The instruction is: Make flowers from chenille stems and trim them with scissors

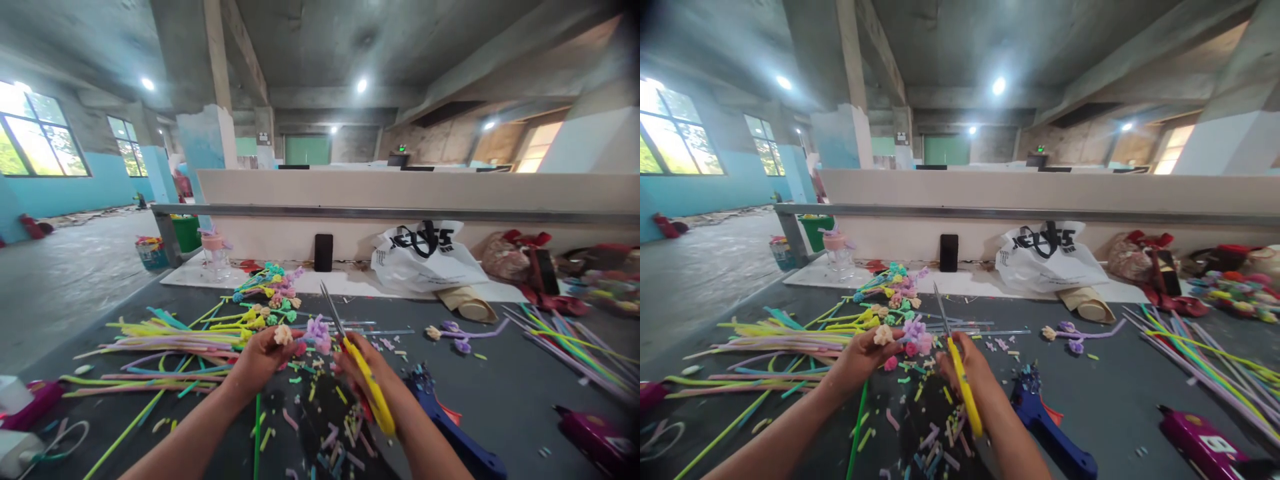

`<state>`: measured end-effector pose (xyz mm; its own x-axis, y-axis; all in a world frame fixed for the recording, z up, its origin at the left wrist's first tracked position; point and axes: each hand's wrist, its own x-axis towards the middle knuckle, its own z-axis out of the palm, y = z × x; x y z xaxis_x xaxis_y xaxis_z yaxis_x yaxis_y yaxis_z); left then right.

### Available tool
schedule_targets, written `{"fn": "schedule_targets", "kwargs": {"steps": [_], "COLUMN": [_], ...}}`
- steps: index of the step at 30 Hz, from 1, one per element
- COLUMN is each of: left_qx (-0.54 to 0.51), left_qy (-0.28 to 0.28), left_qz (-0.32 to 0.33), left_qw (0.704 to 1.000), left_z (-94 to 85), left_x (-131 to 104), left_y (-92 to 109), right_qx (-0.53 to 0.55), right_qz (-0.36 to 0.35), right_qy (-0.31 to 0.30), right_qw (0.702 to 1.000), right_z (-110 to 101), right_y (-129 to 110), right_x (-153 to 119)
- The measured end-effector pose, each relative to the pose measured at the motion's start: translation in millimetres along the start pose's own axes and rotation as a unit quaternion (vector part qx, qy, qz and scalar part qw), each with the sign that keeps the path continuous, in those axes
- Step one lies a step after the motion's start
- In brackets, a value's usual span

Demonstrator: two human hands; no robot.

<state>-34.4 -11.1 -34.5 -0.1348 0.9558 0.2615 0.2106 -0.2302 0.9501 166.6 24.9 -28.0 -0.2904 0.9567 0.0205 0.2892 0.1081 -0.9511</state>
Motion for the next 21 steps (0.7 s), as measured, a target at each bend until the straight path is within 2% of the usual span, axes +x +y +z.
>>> {"fn": "schedule_targets", "kwargs": {"steps": [3,6,11,15,21], "left_qx": [-0.059,-0.108,-0.166,-0.212,-0.236], "left_qy": [-0.021,-0.045,-0.086,-0.091,-0.087], "left_qz": [-0.039,-0.047,-0.06,-0.066,-0.087], "left_qw": [0.997,0.992,0.981,0.971,0.964], "left_z": [2.0,2.9,5.2,8.5,11.4], "left_x": [-2,-5,-10,-13,-14], "left_y": [5,11,19,20,22], "right_qx": [-0.109,-0.21,-0.327,-0.381,-0.39], "right_qz": [-0.02,-0.016,0.006,0.023,0.022], "right_qy": [0.06,0.084,0.062,0.032,0.027], "right_qw": [0.992,0.974,0.943,0.924,0.92], "right_z": [-1,0,6,10,10], "right_y": [6,13,18,21,24], "right_x": [10,16,12,9,7]}}
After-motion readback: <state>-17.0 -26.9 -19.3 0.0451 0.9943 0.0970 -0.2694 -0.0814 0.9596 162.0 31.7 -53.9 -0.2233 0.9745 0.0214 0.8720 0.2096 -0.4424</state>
